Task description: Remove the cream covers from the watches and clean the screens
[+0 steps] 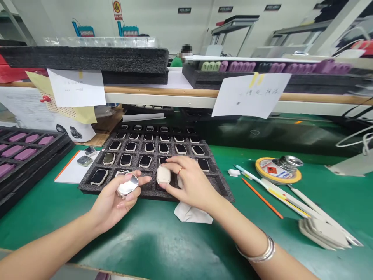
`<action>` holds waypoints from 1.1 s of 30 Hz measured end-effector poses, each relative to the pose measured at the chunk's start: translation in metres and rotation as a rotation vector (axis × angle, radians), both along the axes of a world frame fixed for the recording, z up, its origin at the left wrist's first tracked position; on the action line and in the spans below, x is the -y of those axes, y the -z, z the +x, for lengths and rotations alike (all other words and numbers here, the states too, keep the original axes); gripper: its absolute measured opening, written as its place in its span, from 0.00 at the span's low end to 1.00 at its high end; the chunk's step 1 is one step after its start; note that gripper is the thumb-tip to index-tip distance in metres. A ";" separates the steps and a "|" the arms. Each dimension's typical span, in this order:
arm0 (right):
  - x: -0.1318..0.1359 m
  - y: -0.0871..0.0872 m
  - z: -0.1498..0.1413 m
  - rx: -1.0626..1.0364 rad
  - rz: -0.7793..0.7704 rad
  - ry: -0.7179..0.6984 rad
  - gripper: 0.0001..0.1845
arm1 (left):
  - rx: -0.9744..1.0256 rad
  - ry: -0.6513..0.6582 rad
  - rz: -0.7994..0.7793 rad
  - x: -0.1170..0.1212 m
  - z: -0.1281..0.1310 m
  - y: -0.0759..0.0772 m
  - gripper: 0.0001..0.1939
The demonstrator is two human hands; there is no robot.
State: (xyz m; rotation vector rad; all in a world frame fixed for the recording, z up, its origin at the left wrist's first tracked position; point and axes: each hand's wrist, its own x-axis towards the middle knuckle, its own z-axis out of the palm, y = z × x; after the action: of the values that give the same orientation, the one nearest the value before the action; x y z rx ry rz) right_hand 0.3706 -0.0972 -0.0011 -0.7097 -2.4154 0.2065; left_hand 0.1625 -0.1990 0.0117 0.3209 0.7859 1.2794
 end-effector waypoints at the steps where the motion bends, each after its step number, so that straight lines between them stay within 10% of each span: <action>1: -0.001 0.005 0.005 0.066 -0.025 0.003 0.22 | -0.004 0.003 -0.009 0.000 -0.001 -0.001 0.08; 20: -0.030 -0.019 0.050 0.330 -0.272 0.094 0.16 | -0.079 0.033 0.027 0.002 0.003 0.000 0.15; 27: 0.002 -0.054 0.002 -0.089 -0.113 -0.135 0.18 | 0.078 0.134 0.014 -0.001 0.004 0.001 0.21; 33: 0.047 -0.038 -0.036 -0.148 -0.090 -0.334 0.09 | 0.076 0.197 0.084 0.000 0.007 0.013 0.26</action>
State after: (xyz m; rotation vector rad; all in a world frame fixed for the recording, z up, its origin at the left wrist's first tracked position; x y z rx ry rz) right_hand 0.3348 -0.1445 0.0366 -0.3113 -2.3786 0.4872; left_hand 0.1698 -0.1993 -0.0014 0.4052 0.6208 1.1341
